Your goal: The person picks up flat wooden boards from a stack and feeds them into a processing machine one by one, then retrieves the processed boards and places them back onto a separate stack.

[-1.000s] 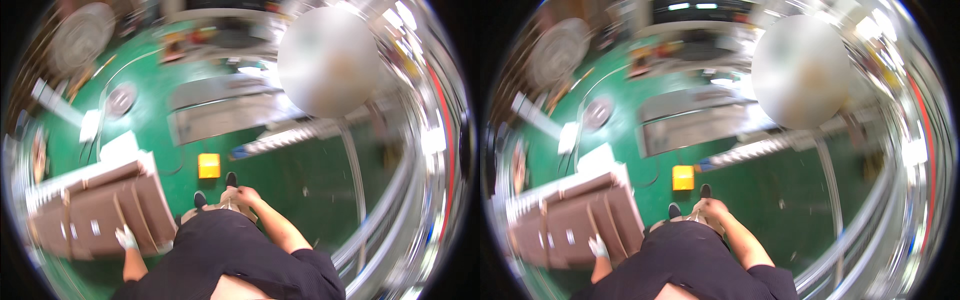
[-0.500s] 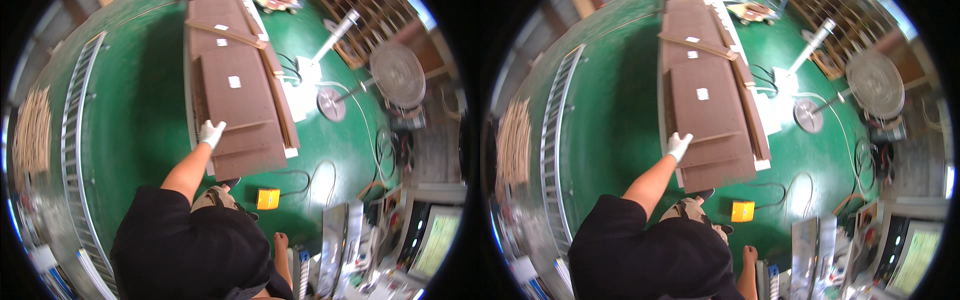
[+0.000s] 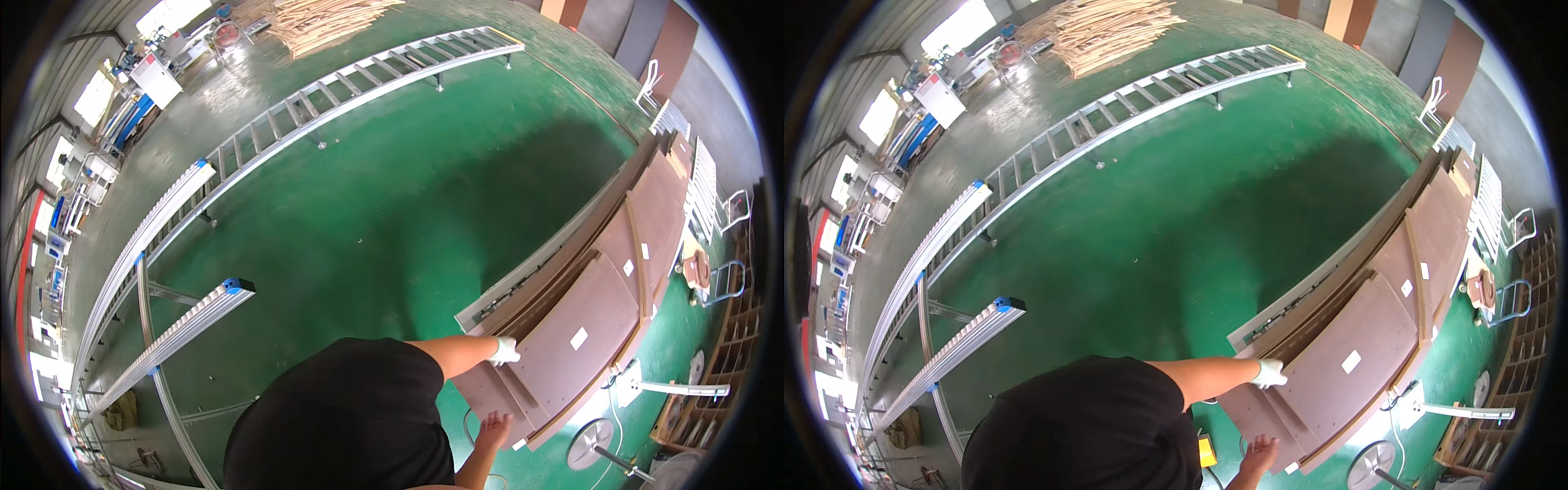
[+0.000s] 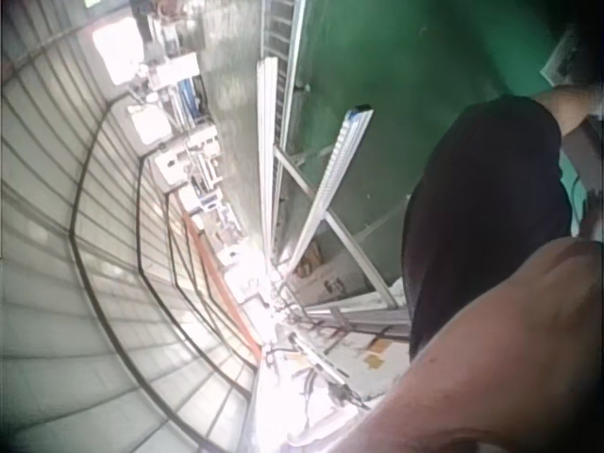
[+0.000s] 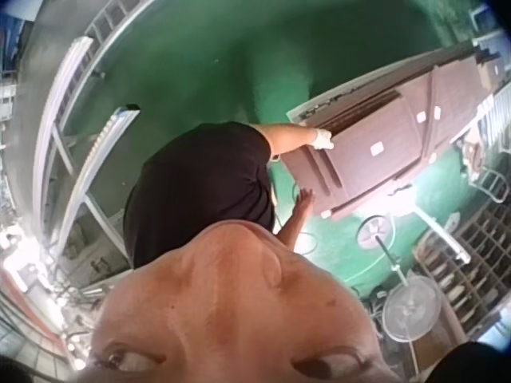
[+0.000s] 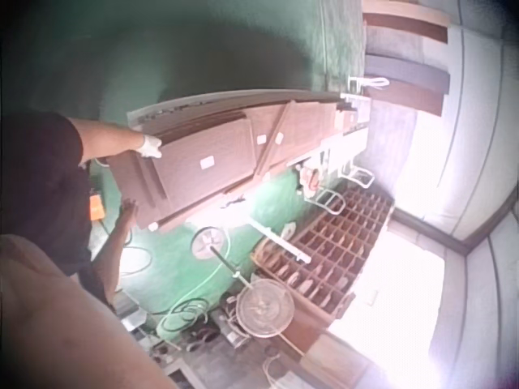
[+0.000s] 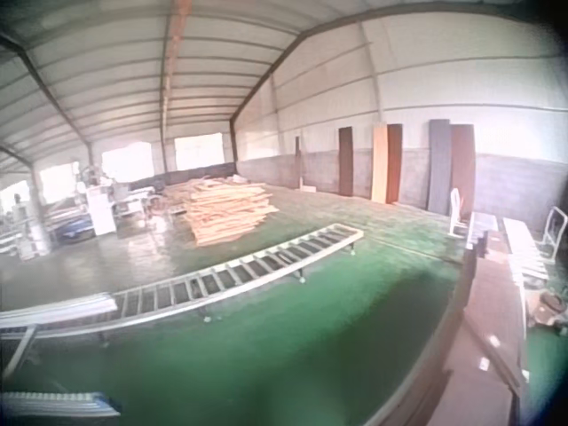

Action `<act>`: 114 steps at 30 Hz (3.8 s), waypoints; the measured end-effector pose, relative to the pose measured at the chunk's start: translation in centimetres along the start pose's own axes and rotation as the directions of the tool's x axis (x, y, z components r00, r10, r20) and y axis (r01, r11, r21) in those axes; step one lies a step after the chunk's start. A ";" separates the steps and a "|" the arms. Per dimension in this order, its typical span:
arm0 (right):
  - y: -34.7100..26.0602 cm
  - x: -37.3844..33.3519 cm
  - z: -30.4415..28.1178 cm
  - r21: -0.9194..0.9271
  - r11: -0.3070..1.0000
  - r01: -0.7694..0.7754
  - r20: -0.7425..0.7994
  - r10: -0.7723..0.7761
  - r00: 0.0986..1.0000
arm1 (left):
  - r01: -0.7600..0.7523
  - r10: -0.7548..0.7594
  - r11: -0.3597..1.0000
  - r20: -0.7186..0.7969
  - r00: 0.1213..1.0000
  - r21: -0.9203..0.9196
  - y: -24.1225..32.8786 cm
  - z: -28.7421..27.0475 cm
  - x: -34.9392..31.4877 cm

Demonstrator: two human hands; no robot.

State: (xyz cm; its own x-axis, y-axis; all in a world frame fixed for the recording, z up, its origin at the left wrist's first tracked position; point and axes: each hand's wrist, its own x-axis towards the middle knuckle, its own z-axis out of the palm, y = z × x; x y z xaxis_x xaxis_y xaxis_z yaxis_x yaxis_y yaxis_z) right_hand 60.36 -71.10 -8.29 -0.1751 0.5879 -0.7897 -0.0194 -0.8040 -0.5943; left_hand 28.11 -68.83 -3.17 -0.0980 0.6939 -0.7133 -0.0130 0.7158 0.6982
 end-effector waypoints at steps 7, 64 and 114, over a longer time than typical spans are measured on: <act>2.0 0.2 7.4 0.477 0.879 0.019 0.171 -0.114 0.979 | 0.311 -0.284 0.950 0.526 0.802 0.039 -7.3 3.3 -7.1; 43.4 -57.4 -2.7 -0.046 0.107 0.993 -0.324 0.939 -0.116 | -0.640 -0.290 -0.655 0.916 -0.278 -0.402 -8.4 52.8 -37.2; 17.0 -33.5 -9.6 -0.625 0.762 -0.172 -0.761 -0.545 0.351 | -0.196 0.401 0.856 -0.373 0.837 0.479 1.7 -2.4 3.6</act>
State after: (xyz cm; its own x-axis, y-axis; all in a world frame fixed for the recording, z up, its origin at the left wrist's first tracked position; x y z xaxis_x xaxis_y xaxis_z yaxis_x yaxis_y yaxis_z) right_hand 75.38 -103.57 6.62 0.6986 0.7122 -0.0686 0.6303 -0.6580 -0.4120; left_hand 25.39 -65.24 -4.40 -0.4586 0.8385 -0.2942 0.4850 0.5137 0.7077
